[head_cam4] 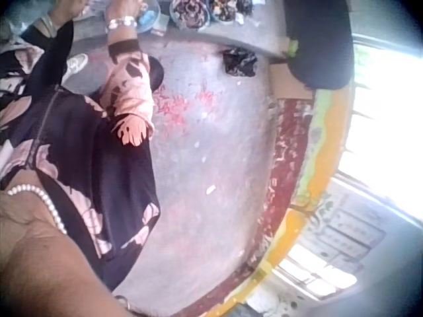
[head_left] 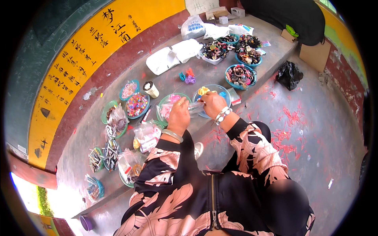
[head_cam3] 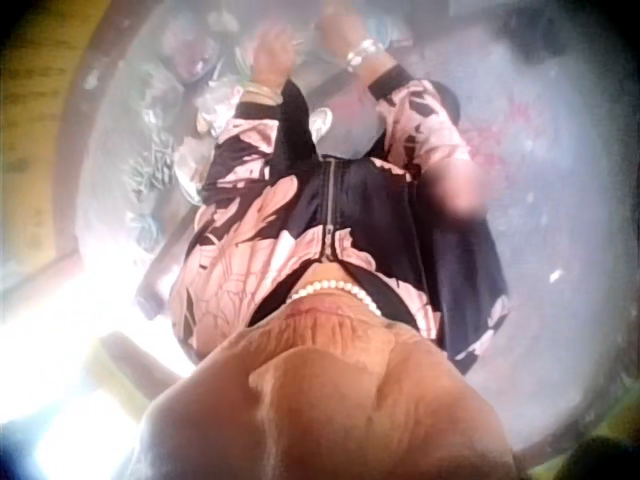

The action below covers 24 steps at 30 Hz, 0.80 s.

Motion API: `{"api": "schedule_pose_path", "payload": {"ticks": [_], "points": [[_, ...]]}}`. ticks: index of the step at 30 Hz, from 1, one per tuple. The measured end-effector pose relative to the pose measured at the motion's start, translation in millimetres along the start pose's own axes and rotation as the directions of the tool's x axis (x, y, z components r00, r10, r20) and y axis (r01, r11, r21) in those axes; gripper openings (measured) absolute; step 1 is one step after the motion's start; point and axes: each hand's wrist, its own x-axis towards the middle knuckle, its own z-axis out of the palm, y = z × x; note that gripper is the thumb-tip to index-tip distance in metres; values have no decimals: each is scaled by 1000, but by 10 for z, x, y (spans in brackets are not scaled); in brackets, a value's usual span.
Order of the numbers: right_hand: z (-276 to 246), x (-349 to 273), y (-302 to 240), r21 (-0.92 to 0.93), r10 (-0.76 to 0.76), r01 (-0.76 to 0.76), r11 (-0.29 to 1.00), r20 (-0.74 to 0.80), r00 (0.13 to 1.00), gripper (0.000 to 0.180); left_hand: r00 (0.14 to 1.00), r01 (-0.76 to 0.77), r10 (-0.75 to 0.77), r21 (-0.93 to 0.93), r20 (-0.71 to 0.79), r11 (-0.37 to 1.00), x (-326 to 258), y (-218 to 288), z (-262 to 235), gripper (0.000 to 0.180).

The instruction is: The person sits on the floor and packs small colorful candies and toys into clear plastic bags. They pick up candies from bowls, place them into bags, and seal the bags. The person also handles a blue plastic toy and places it into a bag.

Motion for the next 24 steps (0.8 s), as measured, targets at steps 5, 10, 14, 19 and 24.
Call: {"api": "schedule_pose_path", "payload": {"ticks": [5,10,14,19,24], "points": [[-92,139,137,11,310,-332,943,333,891,25,999,11,-10,-24,49,1000,93,-67,27,22],[-47,259,153,189,463,-528,828,300,834,24,980,112,-90,-117,179,987,167,-117,173,26],[81,338,218,288,417,-483,827,261,871,18,931,231,-214,-25,295,973,300,-47,267,25],[169,329,247,-17,334,-335,942,149,931,17,899,223,-221,37,378,974,512,-113,338,21],[21,407,170,-133,378,-356,925,243,893,24,937,239,-229,-10,263,971,440,-360,477,18]]}}
